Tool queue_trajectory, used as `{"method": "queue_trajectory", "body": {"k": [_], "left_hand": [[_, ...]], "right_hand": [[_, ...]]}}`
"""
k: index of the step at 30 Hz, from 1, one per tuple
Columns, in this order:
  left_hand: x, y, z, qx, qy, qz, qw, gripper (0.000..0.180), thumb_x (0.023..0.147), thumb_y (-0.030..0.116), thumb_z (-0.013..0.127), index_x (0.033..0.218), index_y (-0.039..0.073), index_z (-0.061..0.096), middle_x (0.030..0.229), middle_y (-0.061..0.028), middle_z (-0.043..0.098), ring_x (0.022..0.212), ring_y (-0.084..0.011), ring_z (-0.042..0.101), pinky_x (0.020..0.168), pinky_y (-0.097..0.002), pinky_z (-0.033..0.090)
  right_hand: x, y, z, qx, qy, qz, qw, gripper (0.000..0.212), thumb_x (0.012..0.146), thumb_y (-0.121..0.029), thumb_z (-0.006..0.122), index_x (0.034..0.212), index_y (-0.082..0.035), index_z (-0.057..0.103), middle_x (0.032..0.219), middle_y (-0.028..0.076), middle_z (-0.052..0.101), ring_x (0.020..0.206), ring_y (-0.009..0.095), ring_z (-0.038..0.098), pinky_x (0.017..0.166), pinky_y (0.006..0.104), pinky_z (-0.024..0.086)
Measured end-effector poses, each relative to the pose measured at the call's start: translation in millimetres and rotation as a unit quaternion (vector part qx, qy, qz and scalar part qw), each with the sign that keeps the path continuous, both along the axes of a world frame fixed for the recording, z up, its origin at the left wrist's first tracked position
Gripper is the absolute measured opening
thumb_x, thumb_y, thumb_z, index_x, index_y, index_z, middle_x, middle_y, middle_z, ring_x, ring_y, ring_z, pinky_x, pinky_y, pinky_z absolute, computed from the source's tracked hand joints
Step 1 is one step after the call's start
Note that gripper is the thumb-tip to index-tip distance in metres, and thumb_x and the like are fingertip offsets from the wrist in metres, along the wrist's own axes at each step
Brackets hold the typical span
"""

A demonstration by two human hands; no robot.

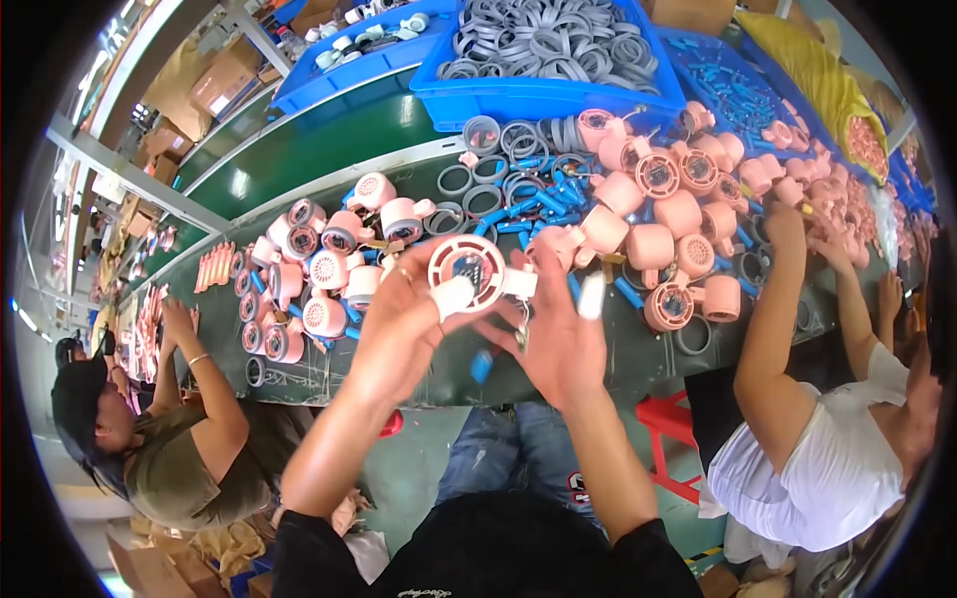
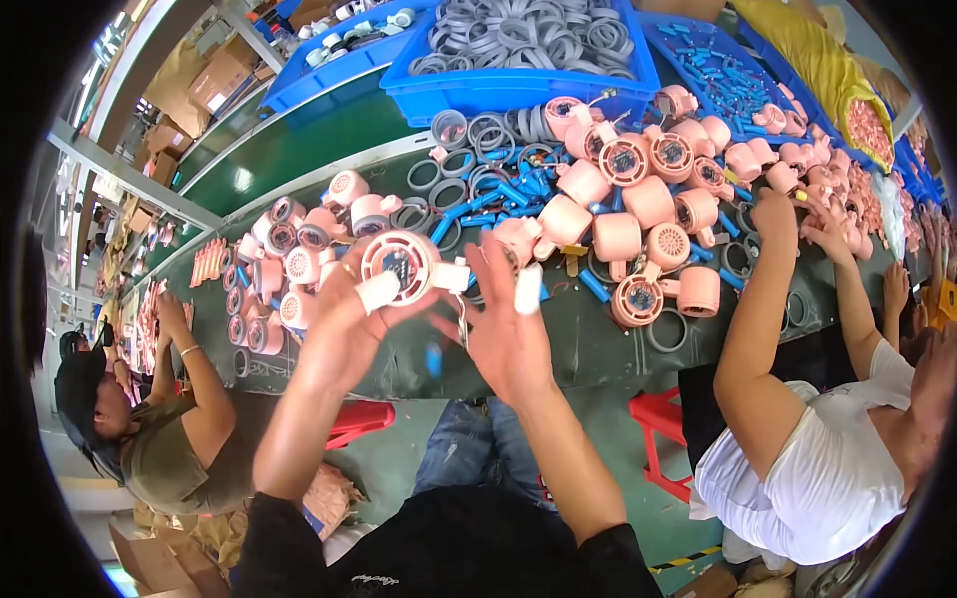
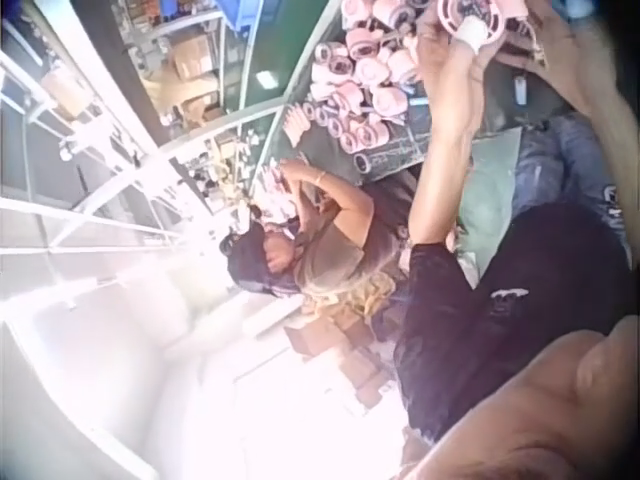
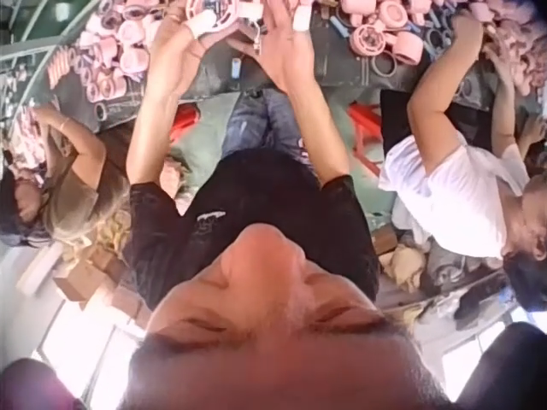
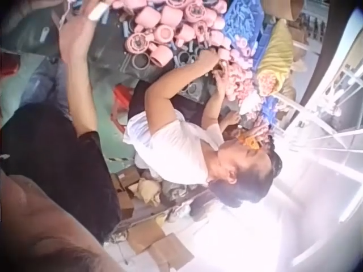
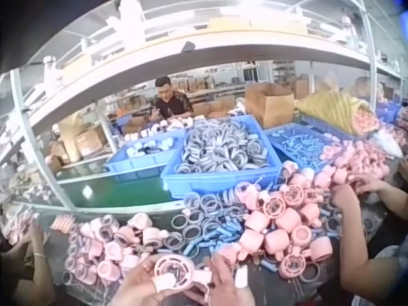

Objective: The person assembles portable fan parts by fitting rubber rings around the pink fan housings by hand and grouping the assembled pieces on the workbench.

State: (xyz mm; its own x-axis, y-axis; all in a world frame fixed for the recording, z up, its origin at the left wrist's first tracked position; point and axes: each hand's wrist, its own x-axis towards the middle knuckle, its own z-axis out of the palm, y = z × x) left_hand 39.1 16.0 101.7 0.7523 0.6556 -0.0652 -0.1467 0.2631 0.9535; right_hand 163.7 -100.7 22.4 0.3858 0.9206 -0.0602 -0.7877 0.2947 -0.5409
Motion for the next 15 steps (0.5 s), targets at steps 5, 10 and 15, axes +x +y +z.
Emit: {"method": "queue_trajectory", "body": {"k": [5,10,15], "left_hand": [[-27.5,-8.9,-29.1,-0.084,-0.008,0.047,0.995,0.049,0.099,0.017,0.059,0.139,-0.006,0.041,0.132,-0.0182,0.059,0.119,-0.0267,0.065,0.102,-0.0426,0.057],[-28.6,-15.5,-70.9,-0.064,0.063,0.114,0.989,0.044,0.099,0.011,0.055,0.140,-0.002,0.043,0.131,-0.0132,0.061,0.118,-0.0234,0.066,0.104,-0.0388,0.054],[-38.7,-30.3,-90.6,0.388,0.348,0.062,0.851,0.056,0.084,0.020,0.071,0.135,0.002,0.058,0.136,-0.0163,0.056,0.118,-0.0302,0.056,0.104,-0.0454,0.042]], "right_hand": [[15.1,-11.7,-7.9,-0.019,-0.024,0.143,0.989,0.086,0.100,-0.068,0.035,0.158,-0.004,0.030,0.154,0.019,0.044,0.115,0.036,0.064,0.089,0.0494,0.059],[50.5,-46.1,16.0,-0.167,-0.275,0.241,0.916,0.066,0.101,-0.051,0.051,0.145,-0.002,0.051,0.129,0.017,0.067,0.070,0.019,0.069,0.051,0.0239,0.047],[64.4,-38.0,1.4,-0.237,-0.643,0.087,0.723,0.034,0.092,-0.014,0.065,0.125,-0.004,0.067,0.111,0.012,0.073,0.070,0.020,0.067,0.063,0.0337,0.052]]}}
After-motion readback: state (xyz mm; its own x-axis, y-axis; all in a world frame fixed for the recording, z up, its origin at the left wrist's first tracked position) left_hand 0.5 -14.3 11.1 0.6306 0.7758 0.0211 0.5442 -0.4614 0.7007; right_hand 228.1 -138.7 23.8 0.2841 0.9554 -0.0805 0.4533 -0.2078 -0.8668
